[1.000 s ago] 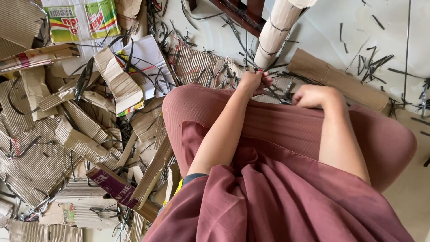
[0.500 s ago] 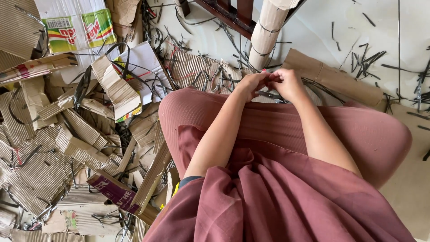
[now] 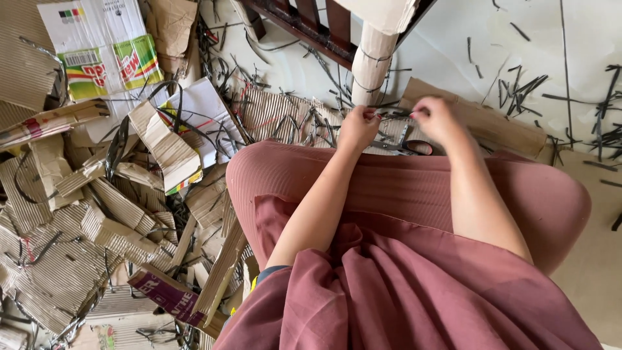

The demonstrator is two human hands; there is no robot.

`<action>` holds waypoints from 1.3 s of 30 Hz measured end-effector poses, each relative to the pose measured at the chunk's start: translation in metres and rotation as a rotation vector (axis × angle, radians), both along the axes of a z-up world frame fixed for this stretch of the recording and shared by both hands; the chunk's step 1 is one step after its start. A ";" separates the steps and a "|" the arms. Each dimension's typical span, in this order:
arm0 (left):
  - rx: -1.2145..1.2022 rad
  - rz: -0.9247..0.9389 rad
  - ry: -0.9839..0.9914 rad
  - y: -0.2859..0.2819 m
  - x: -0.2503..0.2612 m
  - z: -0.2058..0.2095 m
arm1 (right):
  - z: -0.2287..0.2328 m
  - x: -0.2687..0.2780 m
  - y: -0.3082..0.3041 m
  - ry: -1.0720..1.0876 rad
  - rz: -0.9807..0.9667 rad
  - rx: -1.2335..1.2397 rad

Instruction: Wrapping chair legs and frame with cardboard and securing them with ties for protection

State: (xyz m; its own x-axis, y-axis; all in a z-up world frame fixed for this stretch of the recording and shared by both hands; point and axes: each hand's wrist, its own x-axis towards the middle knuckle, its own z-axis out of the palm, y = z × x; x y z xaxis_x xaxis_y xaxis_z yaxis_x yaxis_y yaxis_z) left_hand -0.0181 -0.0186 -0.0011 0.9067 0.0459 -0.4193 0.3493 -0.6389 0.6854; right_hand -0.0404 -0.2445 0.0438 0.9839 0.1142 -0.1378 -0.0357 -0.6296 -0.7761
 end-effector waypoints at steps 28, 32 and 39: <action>-0.228 0.130 -0.942 -0.011 -0.008 0.135 | 0.014 0.060 -0.107 -0.078 -0.869 1.016; -0.246 -0.085 -1.085 -0.017 -0.015 0.147 | 0.028 0.137 -0.148 -0.134 -0.889 1.177; -0.210 -0.193 -1.002 -0.025 -0.015 0.132 | 0.170 0.262 -0.169 -0.207 -0.704 0.678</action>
State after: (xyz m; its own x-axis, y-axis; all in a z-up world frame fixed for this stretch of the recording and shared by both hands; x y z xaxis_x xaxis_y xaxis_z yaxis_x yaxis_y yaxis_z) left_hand -0.0334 -0.0440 0.1308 0.8277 -0.1240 0.5473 -0.5371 -0.4579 0.7084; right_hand 0.2220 -0.4134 0.2140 0.8548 -0.5132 -0.0773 -0.0535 0.0609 -0.9967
